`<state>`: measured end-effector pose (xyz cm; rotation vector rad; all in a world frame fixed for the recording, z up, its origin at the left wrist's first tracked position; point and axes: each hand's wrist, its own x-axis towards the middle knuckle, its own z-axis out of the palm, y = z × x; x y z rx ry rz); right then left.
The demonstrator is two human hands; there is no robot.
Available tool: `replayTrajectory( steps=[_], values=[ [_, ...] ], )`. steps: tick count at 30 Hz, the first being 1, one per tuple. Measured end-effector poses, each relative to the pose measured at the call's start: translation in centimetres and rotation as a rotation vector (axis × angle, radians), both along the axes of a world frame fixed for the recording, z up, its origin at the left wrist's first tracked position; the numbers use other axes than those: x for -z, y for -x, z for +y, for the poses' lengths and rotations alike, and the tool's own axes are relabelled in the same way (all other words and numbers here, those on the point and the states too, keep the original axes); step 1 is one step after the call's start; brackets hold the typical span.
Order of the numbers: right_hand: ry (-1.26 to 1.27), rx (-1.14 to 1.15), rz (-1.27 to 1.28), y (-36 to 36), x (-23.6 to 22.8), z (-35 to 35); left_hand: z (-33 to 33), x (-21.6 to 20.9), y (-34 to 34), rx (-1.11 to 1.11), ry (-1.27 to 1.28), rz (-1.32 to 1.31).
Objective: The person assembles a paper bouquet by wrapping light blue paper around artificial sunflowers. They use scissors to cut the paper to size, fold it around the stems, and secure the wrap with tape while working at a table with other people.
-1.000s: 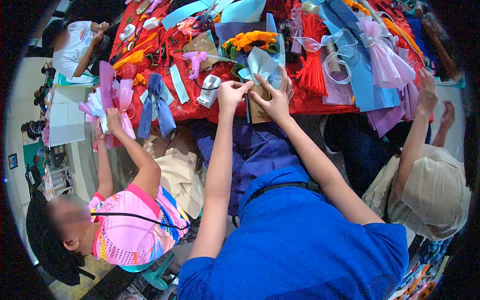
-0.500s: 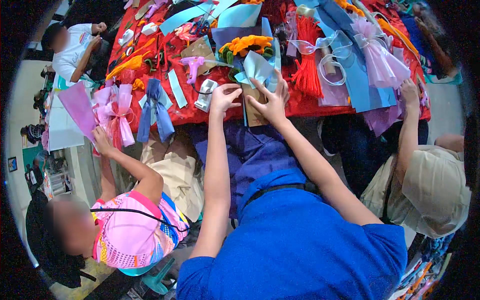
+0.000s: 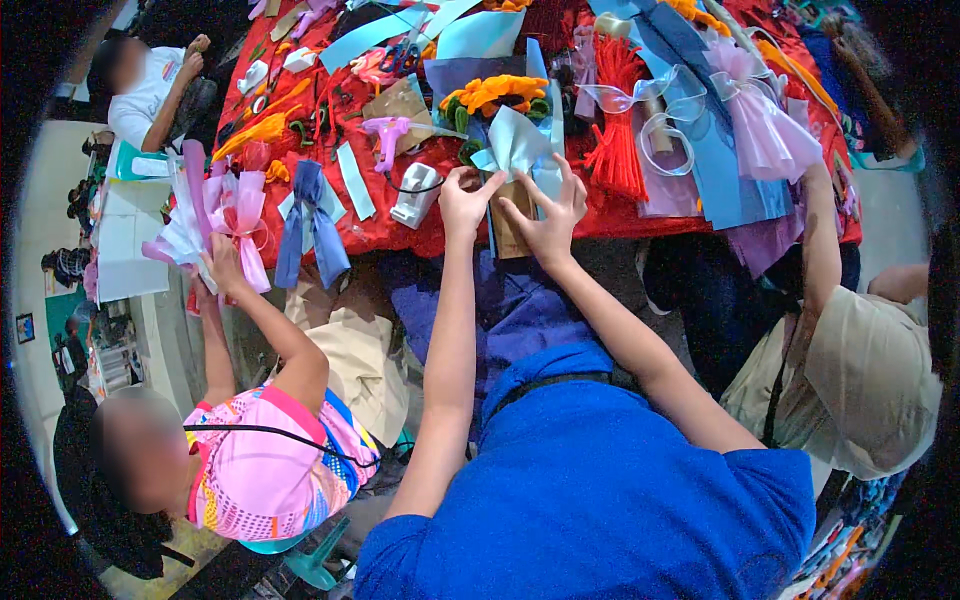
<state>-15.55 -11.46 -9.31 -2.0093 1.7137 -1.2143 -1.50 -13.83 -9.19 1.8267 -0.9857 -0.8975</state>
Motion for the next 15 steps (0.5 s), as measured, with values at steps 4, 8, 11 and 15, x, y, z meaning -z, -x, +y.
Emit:
replayTrajectory(
  steps=[4,8,11,15],
  values=[
    [0.014,0.064,-0.026,0.1,0.2,0.2,0.1,-0.8,0.9,0.014,0.04,-0.027],
    [-0.007,0.1,-0.069,-0.3,0.1,0.4,0.4,-0.9,0.1,0.061,0.055,0.108],
    [-0.053,0.082,-0.082,-0.4,-0.1,0.4,0.6,-0.6,-0.4,0.098,0.082,0.21],
    [-0.1,0.091,-0.091,-0.6,0.6,0.4,0.4,-0.8,-0.9,0.083,0.005,0.17]
  ],
)
